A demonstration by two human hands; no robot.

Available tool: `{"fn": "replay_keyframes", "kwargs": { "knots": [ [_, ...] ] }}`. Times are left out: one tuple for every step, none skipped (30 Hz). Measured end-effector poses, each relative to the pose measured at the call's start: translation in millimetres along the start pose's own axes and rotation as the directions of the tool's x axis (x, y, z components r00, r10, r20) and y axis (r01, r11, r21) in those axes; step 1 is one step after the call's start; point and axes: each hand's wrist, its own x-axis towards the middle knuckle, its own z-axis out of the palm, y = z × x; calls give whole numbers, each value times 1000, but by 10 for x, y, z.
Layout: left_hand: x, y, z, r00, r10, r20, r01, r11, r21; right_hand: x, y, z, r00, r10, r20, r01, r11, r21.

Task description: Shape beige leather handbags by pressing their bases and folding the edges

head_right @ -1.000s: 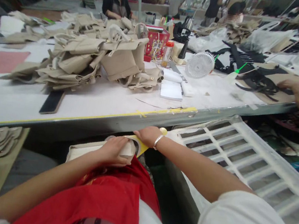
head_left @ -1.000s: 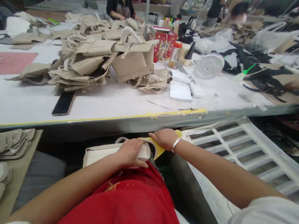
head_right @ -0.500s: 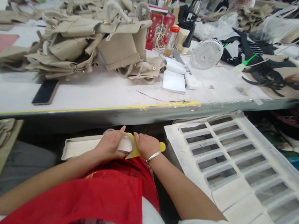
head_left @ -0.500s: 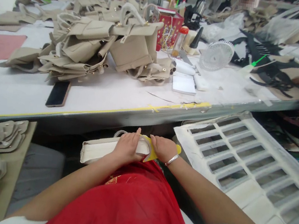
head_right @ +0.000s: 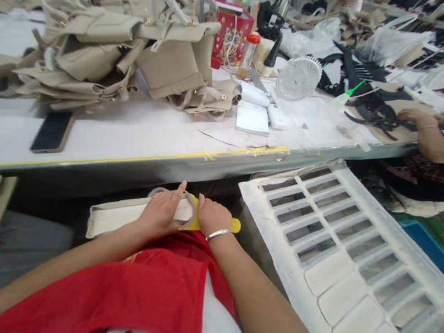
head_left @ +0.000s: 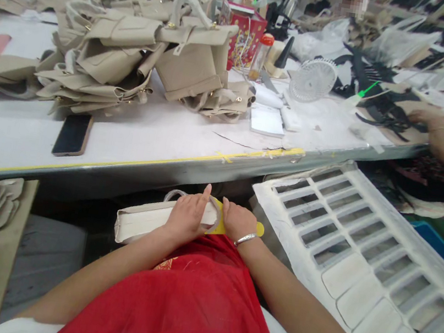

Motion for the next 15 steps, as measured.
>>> {"fn": "replay_keyframes", "kwargs": {
  "knots": [
    [-2, -1, -2, 1000, 3, -2, -3, 1000, 6, 1, -14, -7, 1000, 1, -4, -1, 1000, -2],
    [-5, -2, -3, 1000, 6, -3, -6, 1000, 13, 2, -28, -16, 1000, 3, -12, -3, 1000, 2],
    [-10, -4, -4, 1000, 9, -4, -9, 1000, 19, 3, -40, -25, 1000, 7, -23, -7, 1000, 14],
    [-16, -8, -6, 1000, 13, -4, -13, 1000, 23, 6, -52, -34, 999, 17, -37, -16, 999, 35],
    [-23, -13, -8, 1000, 17, -3, -17, 1000, 26, 10, -63, -40, 998, 28, -52, -24, 998, 60],
    [-31, -19, -11, 1000, 20, 0, -20, 999, 26, 17, -75, -44, 997, 38, -65, -33, 996, 82],
    [-41, -26, -15, 1000, 23, 0, -23, 999, 24, 27, -86, -45, 996, 46, -75, -38, 994, 100],
    [-51, -33, -20, 1000, 27, -1, -27, 999, 20, 39, -100, -45, 995, 51, -85, -41, 993, 111],
    [-63, -40, -24, 1000, 31, -5, -31, 999, 13, 54, -115, -45, 994, 54, -93, -43, 992, 117],
    [-75, -45, -30, 999, 33, -9, -33, 999, 5, 70, -132, -46, 993, 60, -102, -48, 992, 120],
    [-88, -48, -35, 999, 31, -11, -31, 1000, -2, 87, -151, -49, 992, 63, -110, -49, 991, 125],
    [-101, -47, -42, 1000, 25, -11, -25, 1000, -7, 104, -170, -56, 991, 58, -121, -42, 990, 131],
    [-114, -42, -50, 1000, 17, -10, -17, 1000, -9, 118, -187, -67, 990, 48, -133, -29, 990, 137],
    [-127, -35, -60, 1000, 7, -9, -7, 1000, -9, 128, -198, -83, 989, 32, -146, -11, 990, 143],
    [-139, -26, -72, 1000, -4, -9, 4, 1000, -10, 133, -198, -102, 987, 13, -159, 11, 989, 149]
  ]
}}
